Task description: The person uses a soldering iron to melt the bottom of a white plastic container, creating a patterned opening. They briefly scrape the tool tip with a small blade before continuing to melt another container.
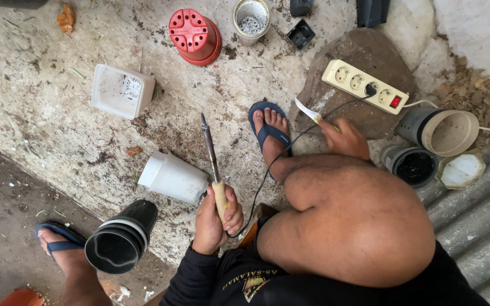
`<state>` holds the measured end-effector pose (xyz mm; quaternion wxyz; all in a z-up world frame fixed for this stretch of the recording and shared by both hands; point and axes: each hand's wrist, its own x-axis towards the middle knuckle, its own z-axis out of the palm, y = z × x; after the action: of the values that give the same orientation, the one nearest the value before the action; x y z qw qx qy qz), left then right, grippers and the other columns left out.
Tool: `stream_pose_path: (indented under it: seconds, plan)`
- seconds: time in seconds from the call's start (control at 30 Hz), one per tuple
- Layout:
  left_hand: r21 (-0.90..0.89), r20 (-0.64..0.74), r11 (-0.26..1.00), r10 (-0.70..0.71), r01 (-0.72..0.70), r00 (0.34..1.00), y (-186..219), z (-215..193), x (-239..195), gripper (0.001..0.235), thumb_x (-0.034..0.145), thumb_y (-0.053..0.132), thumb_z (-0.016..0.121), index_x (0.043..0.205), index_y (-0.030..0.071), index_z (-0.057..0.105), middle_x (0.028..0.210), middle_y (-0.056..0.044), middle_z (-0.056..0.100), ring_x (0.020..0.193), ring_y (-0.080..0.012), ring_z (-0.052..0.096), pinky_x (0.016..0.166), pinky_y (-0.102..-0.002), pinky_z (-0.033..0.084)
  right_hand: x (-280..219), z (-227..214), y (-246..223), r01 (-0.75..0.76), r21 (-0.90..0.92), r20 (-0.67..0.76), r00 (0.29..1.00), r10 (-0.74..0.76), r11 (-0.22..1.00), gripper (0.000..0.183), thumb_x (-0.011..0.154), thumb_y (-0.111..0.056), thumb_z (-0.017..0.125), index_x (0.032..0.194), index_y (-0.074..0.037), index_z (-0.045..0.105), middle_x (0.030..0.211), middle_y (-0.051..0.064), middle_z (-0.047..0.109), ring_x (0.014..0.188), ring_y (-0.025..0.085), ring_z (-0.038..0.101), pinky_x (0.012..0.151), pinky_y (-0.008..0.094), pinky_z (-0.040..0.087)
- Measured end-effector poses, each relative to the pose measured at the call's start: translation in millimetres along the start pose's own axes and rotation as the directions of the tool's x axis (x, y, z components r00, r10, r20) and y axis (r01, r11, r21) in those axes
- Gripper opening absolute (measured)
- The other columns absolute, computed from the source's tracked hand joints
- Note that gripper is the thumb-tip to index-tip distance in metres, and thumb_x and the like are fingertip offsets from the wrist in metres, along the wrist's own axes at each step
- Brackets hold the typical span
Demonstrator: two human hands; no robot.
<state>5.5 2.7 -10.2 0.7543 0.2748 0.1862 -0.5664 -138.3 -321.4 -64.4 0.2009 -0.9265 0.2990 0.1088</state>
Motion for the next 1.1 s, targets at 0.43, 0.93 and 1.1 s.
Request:
stream_pose_path:
  seconds: [0.43, 0.93, 1.1]
  plan:
    - [0.116, 0.001, 0.937, 0.333, -0.33, 0.943, 8, 21, 1, 0.032, 0.104, 0.035, 0.04, 0.118, 0.008, 0.048, 0.084, -0.004, 0.046, 0.065, -0.0158, 0.046, 0.056, -0.033, 0.043, -51, 25, 55, 0.004, 0.052, -0.241, 0.97, 0.009, 0.999, 0.033, 0.097, -0.016, 0.07, 0.131, -0.016, 0.07, 0.112, 0.011, 0.062, 0.105, 0.034, 0.058, 0.09, 0.048, 0.05]
    - [0.561, 0.062, 0.695, 0.506, -0.449, 0.86, -7, 49, 53, 0.044, 0.109, 0.021, 0.056, 0.146, -0.001, 0.054, 0.135, -0.013, 0.063, 0.123, -0.0192, 0.062, 0.109, -0.037, 0.051, -16, -2, 96, 0.119, 0.704, -0.222, 0.973, 0.058, 0.7, 0.024, 0.113, -0.016, 0.069, 0.133, -0.003, 0.065, 0.103, 0.007, 0.065, 0.088, 0.013, 0.058, 0.085, 0.03, 0.049]
    - [0.347, 0.031, 0.744, 0.599, -0.571, 0.8, -33, 83, 115, 0.038, 0.108, 0.021, 0.065, 0.139, -0.001, 0.062, 0.117, -0.006, 0.07, 0.105, -0.0107, 0.06, 0.092, -0.027, 0.048, 31, -126, 55, -0.046, 0.812, 0.235, 0.938, -0.254, 0.581, 0.024, 0.106, -0.024, 0.059, 0.109, -0.003, 0.069, 0.093, 0.005, 0.071, 0.084, 0.008, 0.064, 0.08, 0.023, 0.054]
